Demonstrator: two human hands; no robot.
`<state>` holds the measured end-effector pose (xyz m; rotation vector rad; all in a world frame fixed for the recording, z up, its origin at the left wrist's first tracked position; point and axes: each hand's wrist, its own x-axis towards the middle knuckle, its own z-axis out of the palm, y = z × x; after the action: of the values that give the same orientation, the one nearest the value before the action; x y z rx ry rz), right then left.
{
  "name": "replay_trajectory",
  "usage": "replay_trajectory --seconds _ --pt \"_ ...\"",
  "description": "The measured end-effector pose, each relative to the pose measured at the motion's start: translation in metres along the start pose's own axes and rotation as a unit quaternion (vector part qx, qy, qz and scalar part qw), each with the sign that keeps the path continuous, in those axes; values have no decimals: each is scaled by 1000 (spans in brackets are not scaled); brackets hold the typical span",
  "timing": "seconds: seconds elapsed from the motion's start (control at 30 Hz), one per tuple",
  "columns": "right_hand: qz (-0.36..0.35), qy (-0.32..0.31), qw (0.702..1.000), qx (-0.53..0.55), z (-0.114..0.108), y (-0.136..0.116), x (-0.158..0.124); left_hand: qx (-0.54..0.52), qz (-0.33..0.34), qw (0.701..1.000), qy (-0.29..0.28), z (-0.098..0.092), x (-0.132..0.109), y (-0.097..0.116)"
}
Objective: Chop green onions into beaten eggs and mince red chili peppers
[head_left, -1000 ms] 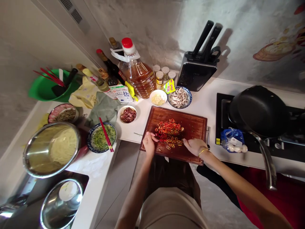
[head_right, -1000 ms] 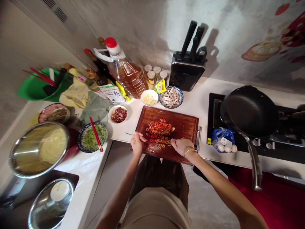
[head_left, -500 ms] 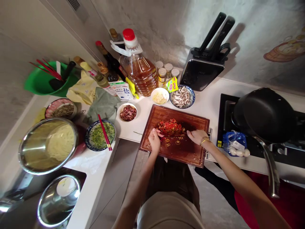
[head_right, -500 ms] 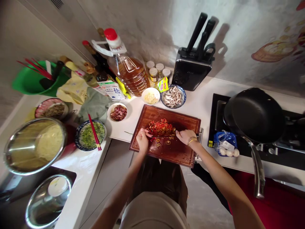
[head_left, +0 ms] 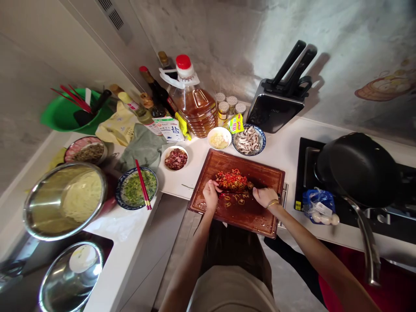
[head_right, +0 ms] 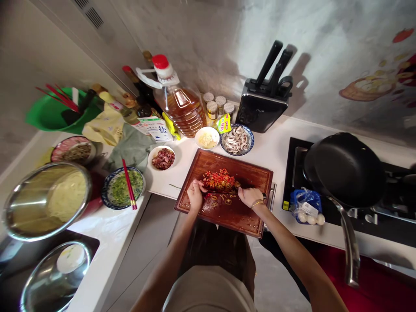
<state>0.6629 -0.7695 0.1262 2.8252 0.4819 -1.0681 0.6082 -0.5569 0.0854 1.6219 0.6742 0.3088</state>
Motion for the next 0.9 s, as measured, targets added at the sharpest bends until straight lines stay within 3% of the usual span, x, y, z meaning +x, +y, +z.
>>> replay_trajectory --seconds 0.2,0.3,0.47,0.6,0.77,0.9 --pt "-19 8 999 24 -33 4 -5 -7 37 999 25 -5 17 29" --pt "-23 -1 999 30 -49 5 6 -3 30 999 21 -1 31 23" --pt "-4 -8 1000 13 -34 5 23 -13 15 1000 13 11 31 -1" --pt "-4 5 1000 16 -23 8 19 -15 28 999 10 14 26 10" --pt "-31 28 999 24 -44 15 20 -19 52 998 25 10 37 30" --pt "-26 -3 999 24 -50 16 35 -21 21 999 20 16 46 18"
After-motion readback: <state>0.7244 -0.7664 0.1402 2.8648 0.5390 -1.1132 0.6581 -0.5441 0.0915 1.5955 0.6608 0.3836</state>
